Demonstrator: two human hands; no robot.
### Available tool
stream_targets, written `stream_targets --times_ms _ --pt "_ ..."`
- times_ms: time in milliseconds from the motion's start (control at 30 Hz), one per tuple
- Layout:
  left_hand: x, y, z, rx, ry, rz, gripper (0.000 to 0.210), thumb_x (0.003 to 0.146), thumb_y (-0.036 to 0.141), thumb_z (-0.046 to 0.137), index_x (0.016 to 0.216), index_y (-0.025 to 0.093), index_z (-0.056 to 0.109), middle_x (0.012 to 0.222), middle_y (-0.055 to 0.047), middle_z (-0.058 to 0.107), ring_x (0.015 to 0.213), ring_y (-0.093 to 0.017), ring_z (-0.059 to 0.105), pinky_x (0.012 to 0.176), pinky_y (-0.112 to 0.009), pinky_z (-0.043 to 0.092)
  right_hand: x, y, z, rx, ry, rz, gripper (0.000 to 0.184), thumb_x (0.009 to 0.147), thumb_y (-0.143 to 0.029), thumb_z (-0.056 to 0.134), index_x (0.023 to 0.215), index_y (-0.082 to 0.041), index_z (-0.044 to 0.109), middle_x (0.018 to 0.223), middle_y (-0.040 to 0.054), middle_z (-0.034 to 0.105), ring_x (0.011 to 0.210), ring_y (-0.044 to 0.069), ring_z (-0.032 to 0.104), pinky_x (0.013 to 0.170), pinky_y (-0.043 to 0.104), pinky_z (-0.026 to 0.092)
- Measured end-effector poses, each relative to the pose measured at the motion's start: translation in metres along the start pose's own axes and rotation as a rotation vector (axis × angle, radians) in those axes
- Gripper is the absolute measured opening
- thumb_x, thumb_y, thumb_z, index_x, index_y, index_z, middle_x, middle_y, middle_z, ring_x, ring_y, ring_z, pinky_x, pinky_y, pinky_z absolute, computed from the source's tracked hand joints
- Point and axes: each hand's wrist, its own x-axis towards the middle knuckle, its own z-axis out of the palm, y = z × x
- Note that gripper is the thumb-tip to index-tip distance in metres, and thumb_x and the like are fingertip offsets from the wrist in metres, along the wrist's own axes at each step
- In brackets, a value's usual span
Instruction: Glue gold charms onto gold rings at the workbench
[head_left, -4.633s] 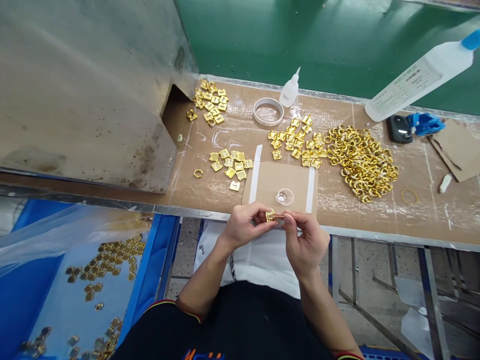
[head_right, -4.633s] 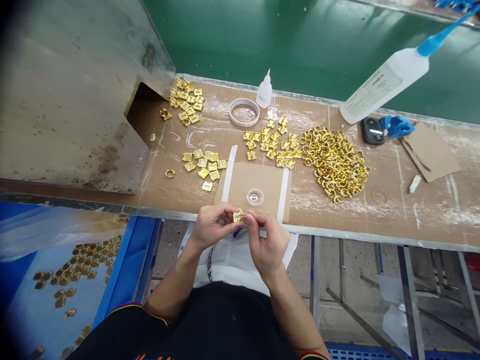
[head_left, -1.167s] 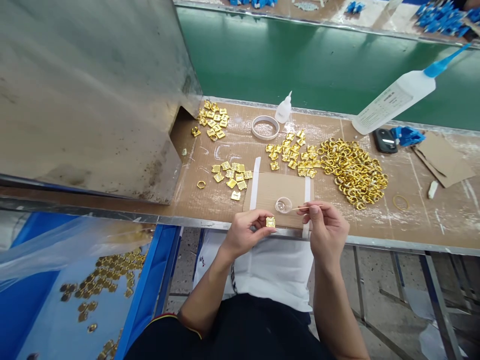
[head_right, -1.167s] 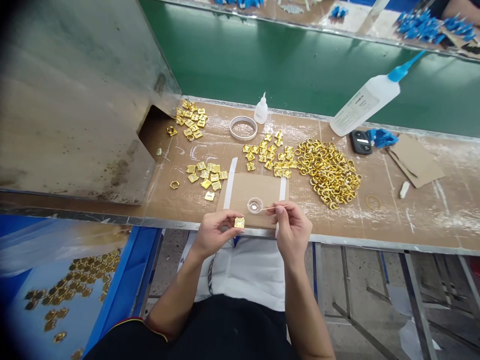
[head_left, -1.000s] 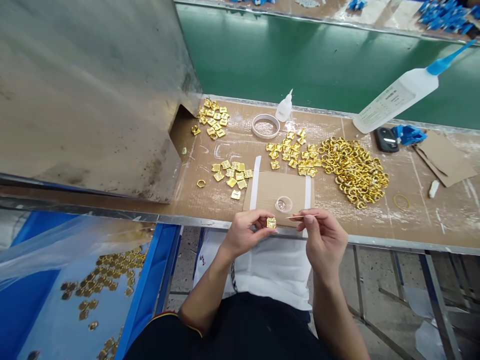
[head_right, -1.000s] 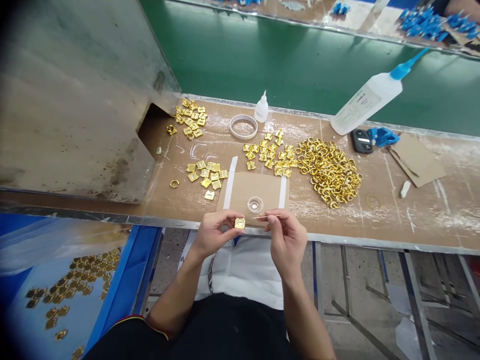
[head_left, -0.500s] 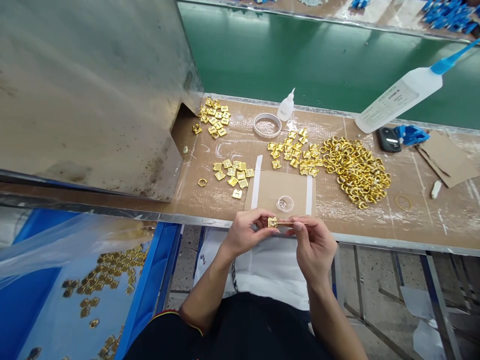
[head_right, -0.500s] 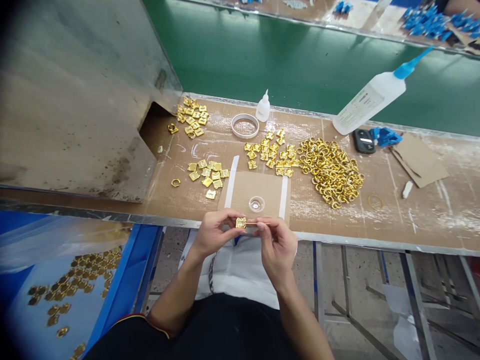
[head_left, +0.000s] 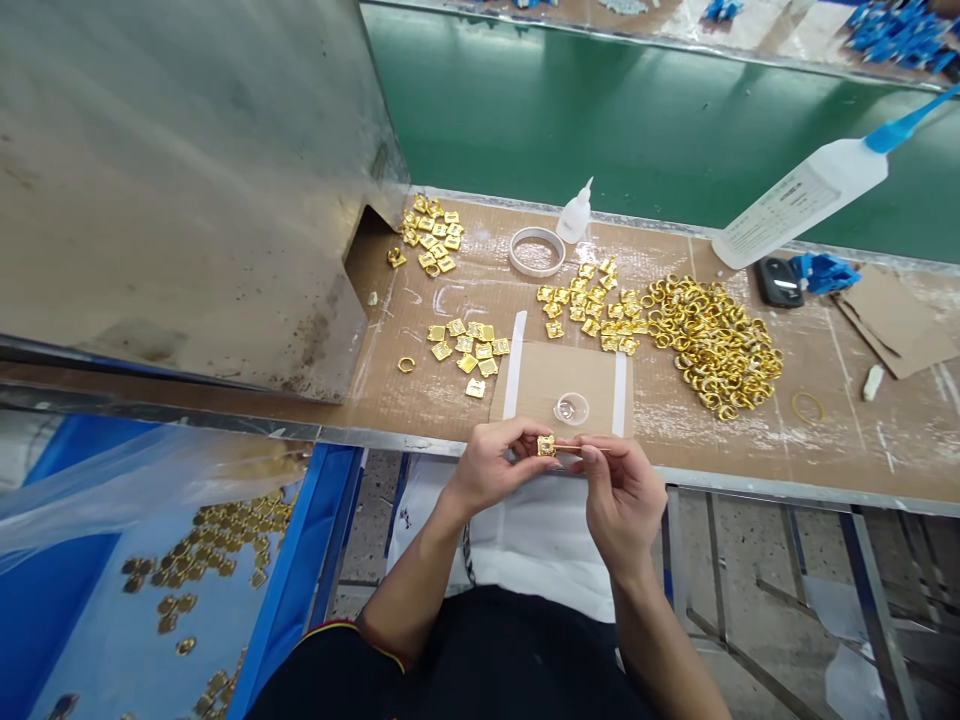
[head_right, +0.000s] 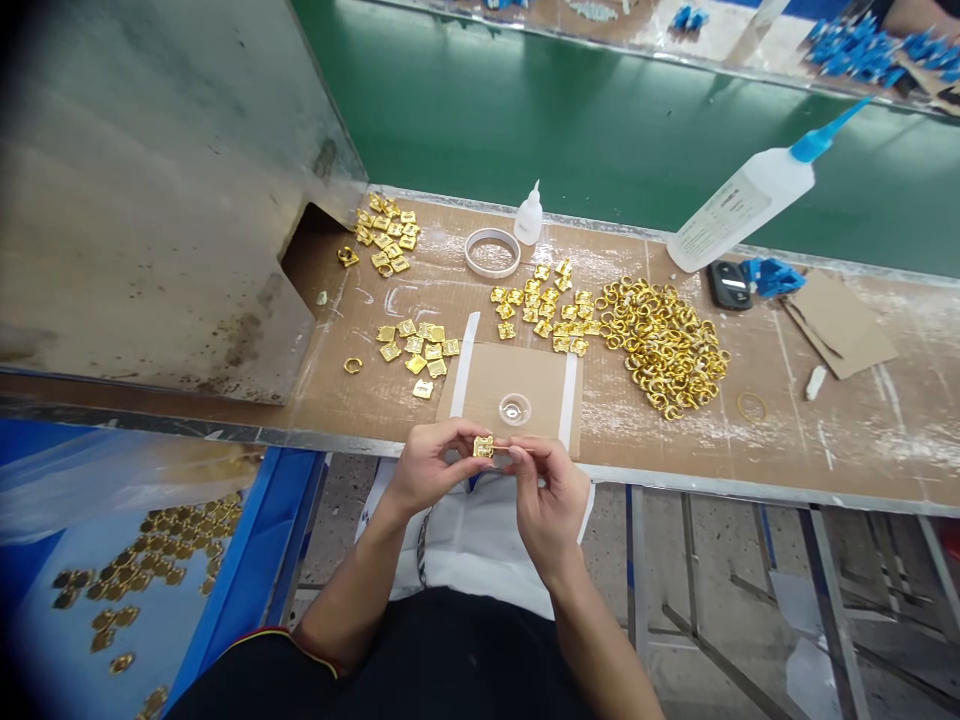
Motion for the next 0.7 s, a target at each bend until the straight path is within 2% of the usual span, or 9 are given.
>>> stream_targets --times_ms 333,700 --pt "-0.0009 -0.001 0.0007 -0.006 0.001 0.015 0.036 0.086 0.048 0.075 0.095 0.013 0.074 0.066 -0.002 0.068 0.055 -0.011 0.062 0.055 -0.02 0.053 0.0024 -0.0021 0.0002 -0.079 -0.043 -0.092 0.009 0.099 -0.022 0.062 0.097 -0.023 0.071 0.089 0.0034 0.08 0.063 0.016 0.075 0.058 0.027 0.063" --pt "-0.0009 -0.0007 0.0006 -0.008 0.005 0.027 0.036 0.087 0.047 0.075 0.094 0.012 0.073 0.066 -0.002 0.068 0.055 -0.01 0.062 0.055 -0.018 0.053 0.0031 -0.0009 0.0 -0.103 -0.045 -0.132 0.01 0.099 -0.017 0.062 0.098 -0.023 0.069 0.089 0.0013 0.079 0.062 0.013 0.074 0.059 0.023 0.062"
